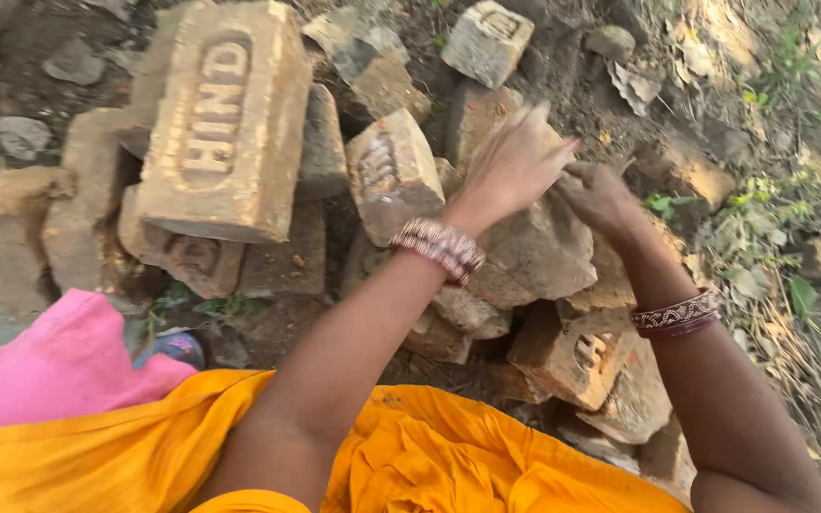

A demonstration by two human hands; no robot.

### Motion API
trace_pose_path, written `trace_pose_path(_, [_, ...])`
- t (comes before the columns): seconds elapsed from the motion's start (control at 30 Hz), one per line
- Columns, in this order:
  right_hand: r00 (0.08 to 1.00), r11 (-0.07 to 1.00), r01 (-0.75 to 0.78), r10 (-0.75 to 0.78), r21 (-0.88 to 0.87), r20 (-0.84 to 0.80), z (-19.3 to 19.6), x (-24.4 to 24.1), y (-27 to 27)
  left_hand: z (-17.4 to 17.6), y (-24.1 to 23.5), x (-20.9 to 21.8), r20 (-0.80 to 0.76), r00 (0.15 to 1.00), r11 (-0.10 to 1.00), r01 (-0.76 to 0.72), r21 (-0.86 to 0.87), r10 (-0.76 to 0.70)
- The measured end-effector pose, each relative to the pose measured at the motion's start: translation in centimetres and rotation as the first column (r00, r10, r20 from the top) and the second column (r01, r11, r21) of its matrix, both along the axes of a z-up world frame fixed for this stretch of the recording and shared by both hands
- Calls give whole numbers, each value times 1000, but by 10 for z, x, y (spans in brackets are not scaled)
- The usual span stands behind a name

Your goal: The person sits on the ground beside a pile of used bricks and stacks them one at a time, picking each brick from the ground pile and placing it into a growing stack in front of them, turning some bricks to align them.

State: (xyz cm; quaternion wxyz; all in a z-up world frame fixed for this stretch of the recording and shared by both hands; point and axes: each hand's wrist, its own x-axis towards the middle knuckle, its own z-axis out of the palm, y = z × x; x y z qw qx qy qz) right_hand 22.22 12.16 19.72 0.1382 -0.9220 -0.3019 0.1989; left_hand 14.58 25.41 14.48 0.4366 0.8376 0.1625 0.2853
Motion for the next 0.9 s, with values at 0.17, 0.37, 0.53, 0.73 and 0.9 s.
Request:
trace_pose_path(0.17, [956,899,-276,222,340,191,0,1,75,105,65,-14,-162,980,932,-54,358,119])
trace_pose_path(0.37, [970,885,-236,238,402,46,-6,-123,191,74,201,-124,-111,966,826,-135,548,232])
trace_pose_path(0.53, [966,720,-39,205,693,-158,-67,-206,221,-6,274,-245,-130,946,949,-277,150,297])
trace_pose_path(0.73, [960,654,68,164,753,-229,-133,-262,232,-3,243,-286,-543,812,802,-464,-376,215])
trace_pose_path(0.9, [932,723,237,18,648,-361,-123,-262,243,-64,266,-288,-499,813,913,-395,-98,299])
